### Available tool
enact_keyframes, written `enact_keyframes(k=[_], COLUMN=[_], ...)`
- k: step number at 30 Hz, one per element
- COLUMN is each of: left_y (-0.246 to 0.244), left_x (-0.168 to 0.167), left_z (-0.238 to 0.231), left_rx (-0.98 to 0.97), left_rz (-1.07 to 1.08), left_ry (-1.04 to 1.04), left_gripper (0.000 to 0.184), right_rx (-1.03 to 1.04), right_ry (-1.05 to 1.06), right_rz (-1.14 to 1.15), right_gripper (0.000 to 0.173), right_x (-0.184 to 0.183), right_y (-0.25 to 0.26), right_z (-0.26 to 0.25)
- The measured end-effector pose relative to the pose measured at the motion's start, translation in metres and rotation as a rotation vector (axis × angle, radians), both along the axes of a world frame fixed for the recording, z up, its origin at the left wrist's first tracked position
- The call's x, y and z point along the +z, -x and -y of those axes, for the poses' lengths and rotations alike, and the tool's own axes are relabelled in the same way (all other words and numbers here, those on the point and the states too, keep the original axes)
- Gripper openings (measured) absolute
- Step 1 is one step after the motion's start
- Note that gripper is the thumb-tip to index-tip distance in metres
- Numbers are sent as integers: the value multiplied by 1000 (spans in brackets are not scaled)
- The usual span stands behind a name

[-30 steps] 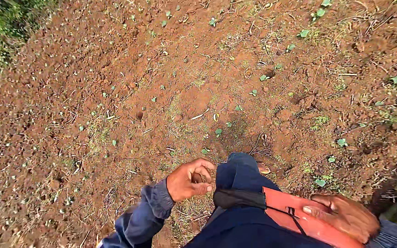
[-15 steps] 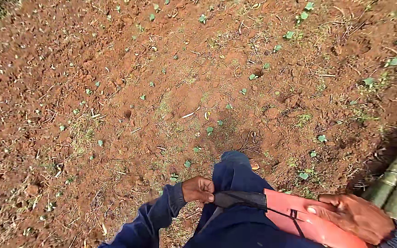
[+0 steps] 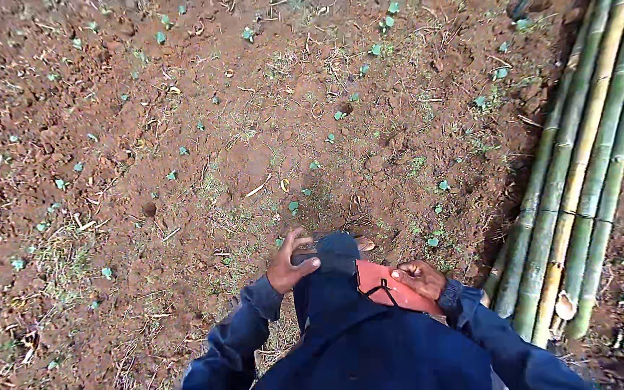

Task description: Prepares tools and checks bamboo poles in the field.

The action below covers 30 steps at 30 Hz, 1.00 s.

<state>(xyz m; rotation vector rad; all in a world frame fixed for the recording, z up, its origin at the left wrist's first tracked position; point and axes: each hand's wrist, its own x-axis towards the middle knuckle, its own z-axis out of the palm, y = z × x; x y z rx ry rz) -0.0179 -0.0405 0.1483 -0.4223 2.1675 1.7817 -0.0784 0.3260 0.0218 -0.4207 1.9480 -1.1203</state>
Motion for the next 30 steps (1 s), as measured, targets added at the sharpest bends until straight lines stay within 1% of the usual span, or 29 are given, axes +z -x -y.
enact_keyframes(k=[2,4,6,8,10,11,13,14,16,18,19,20,22,23,24,26,27,28,29,30], left_y=[5,9,8,9,19,27,43,52,68,78,82,88,98,98,95,85,77,67,54,43], left_x=[4,29,61,85,91,89,80,77,74,76,81,91,114,119,124,134,138,141,140,135], left_z=[-5,-10,-22,-33,-41,-42,-46,-49,-60,-76,-84,-93,-121,-136,-148,-170,-177,-181,-182,-181], left_rx=[-82,-300,-480,-586,-596,-578,-573,-599,-656,-735,-830,-978,-1363,-1495,-1568,-1622,-1611,-1564,-1488,-1390], left_rz=[-92,-118,-114,-130,-236,-293,-383,-426,-486,-438,-362,-253,36,134,192,259,252,201,77,-97], left_ry=[-147,-140,9,204,265,267,242,215,158,183,257,364,661,789,887,1034,1085,1122,1168,1206], left_gripper=[99,86,65,52,39,32,23,21,20,27,32,39,53,53,50,46,44,40,36,32], right_rx=[-17,-119,-261,-411,-500,-495,-424,-395,-397,-422,-424,-439,-521,-562,-587,-595,-589,-575,-560,-548], right_ry=[45,77,94,132,181,206,221,221,287,359,359,343,310,293,261,197,168,140,116,94], right_rz=[-81,-194,-323,-475,-624,-655,-585,-512,-436,-459,-501,-571,-699,-742,-792,-886,-920,-952,-976,-1002], right_gripper=[64,66,72,79,83,85,86,80,65,50,44,39,30,28,27,27,27,26,25,24], right_x=[-17,-25,-35,-43,-44,-43,-34,-28,-19,-14,-10,-8,-10,-13,-17,-22,-22,-21,-19,-16], right_y=[2,3,2,-5,-13,-18,-37,-42,-50,-60,-66,-72,-90,-97,-102,-105,-106,-107,-107,-107], right_z=[18,35,49,60,61,57,43,35,21,10,7,8,18,23,25,24,22,21,20,19])
